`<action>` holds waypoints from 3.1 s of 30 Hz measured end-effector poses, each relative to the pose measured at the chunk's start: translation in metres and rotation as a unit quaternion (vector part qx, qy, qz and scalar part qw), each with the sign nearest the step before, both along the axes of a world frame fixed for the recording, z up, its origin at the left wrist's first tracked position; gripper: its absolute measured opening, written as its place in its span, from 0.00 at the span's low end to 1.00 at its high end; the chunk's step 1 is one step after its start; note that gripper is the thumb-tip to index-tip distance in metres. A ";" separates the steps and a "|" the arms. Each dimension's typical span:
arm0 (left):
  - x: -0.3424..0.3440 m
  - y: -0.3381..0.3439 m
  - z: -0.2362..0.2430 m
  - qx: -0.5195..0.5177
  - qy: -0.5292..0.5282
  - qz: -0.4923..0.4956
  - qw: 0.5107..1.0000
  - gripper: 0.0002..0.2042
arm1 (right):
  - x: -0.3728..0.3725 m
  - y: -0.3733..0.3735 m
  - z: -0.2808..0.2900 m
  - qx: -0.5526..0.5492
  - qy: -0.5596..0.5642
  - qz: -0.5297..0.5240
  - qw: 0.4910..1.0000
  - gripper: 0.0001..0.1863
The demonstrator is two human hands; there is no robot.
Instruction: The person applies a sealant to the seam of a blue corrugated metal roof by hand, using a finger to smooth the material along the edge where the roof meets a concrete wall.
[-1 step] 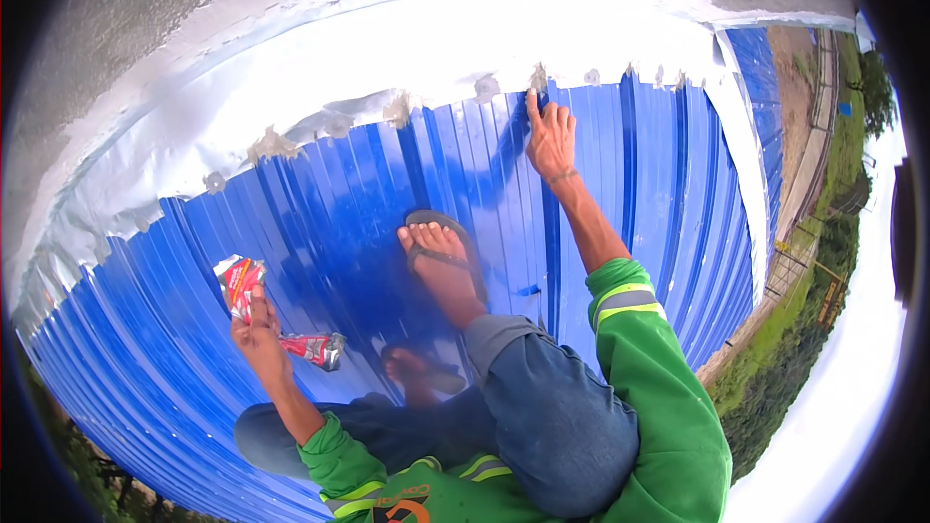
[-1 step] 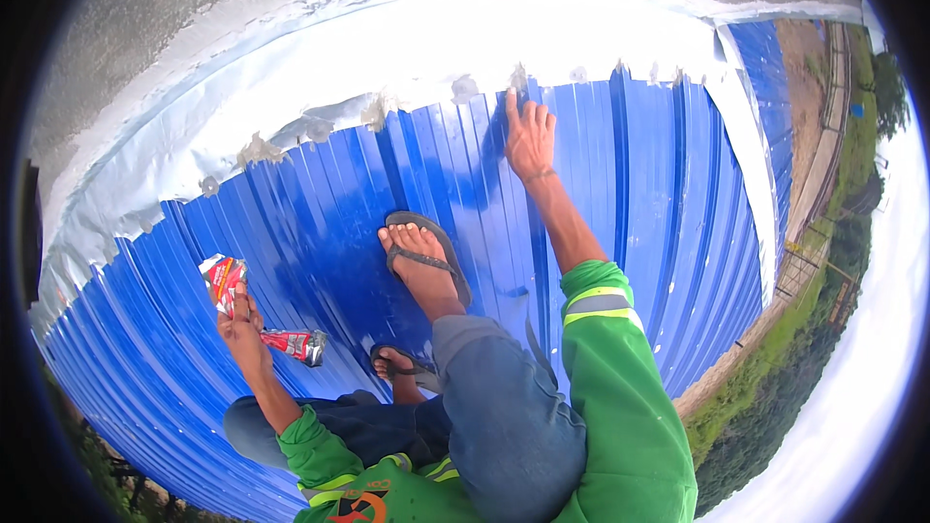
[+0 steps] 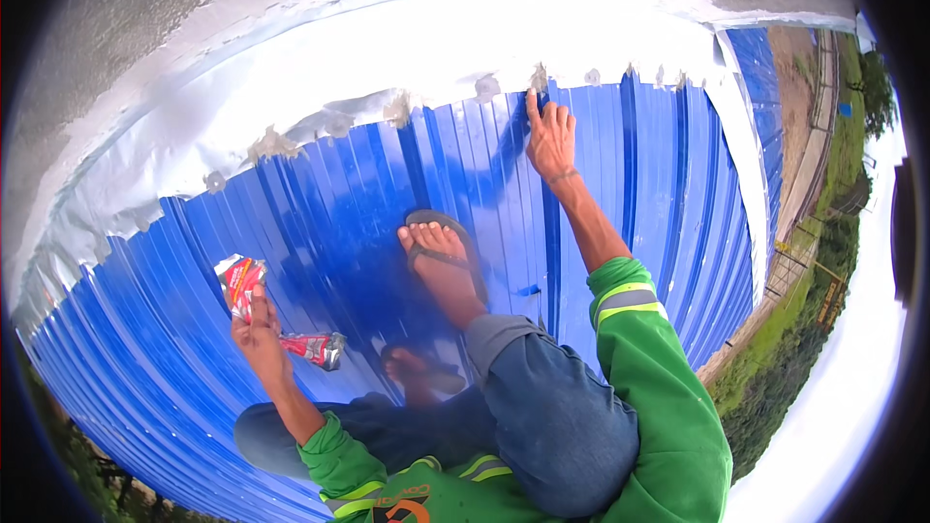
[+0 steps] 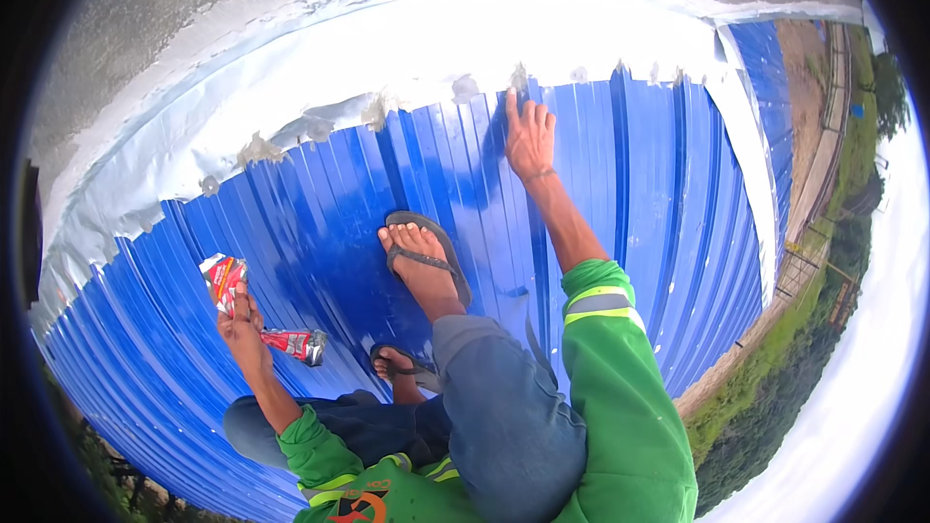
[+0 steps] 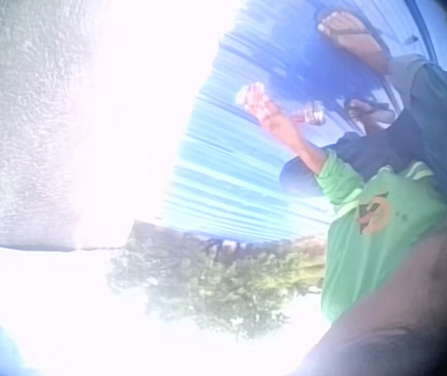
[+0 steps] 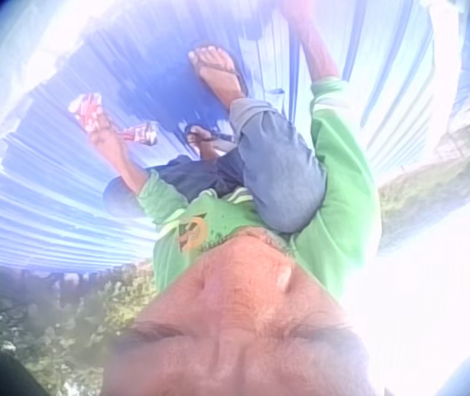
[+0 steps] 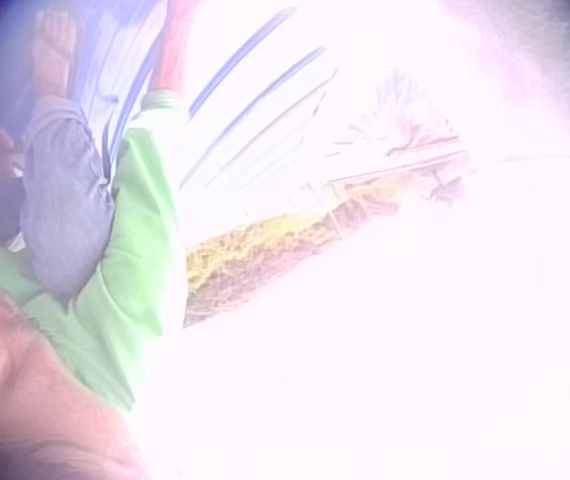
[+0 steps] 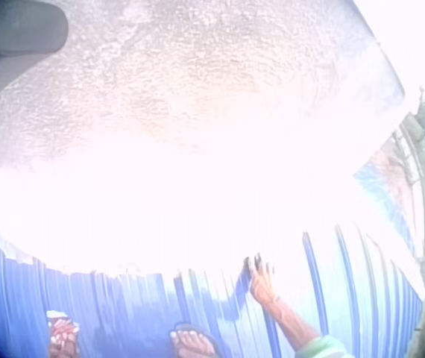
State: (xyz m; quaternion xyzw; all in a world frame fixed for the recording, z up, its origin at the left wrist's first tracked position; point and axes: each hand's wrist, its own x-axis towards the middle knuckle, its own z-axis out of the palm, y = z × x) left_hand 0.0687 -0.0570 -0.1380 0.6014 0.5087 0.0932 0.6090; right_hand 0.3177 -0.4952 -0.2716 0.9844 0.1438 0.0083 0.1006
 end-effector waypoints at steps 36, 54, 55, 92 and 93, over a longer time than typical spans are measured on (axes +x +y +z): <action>0.004 -0.006 -0.006 -0.070 0.028 -0.062 0.995 0.10 | -0.022 0.011 0.011 0.132 -0.037 -0.059 0.989 0.36; -0.002 -0.003 -0.007 -0.092 0.021 -0.073 0.993 0.10 | 0.002 -0.007 0.023 -0.225 0.023 0.063 0.972 0.33; -0.003 -0.003 -0.008 -0.091 0.018 -0.070 0.993 0.10 | 0.003 -0.006 0.025 -0.225 0.022 0.064 0.972 0.33; -0.007 -0.013 0.005 -0.066 0.025 -0.083 0.994 0.09 | 0.010 -0.009 0.043 -0.288 0.039 0.068 0.954 0.39; -0.008 -0.012 0.004 -0.066 0.024 -0.082 0.994 0.09 | 0.010 -0.007 0.043 -0.290 0.042 0.062 0.954 0.39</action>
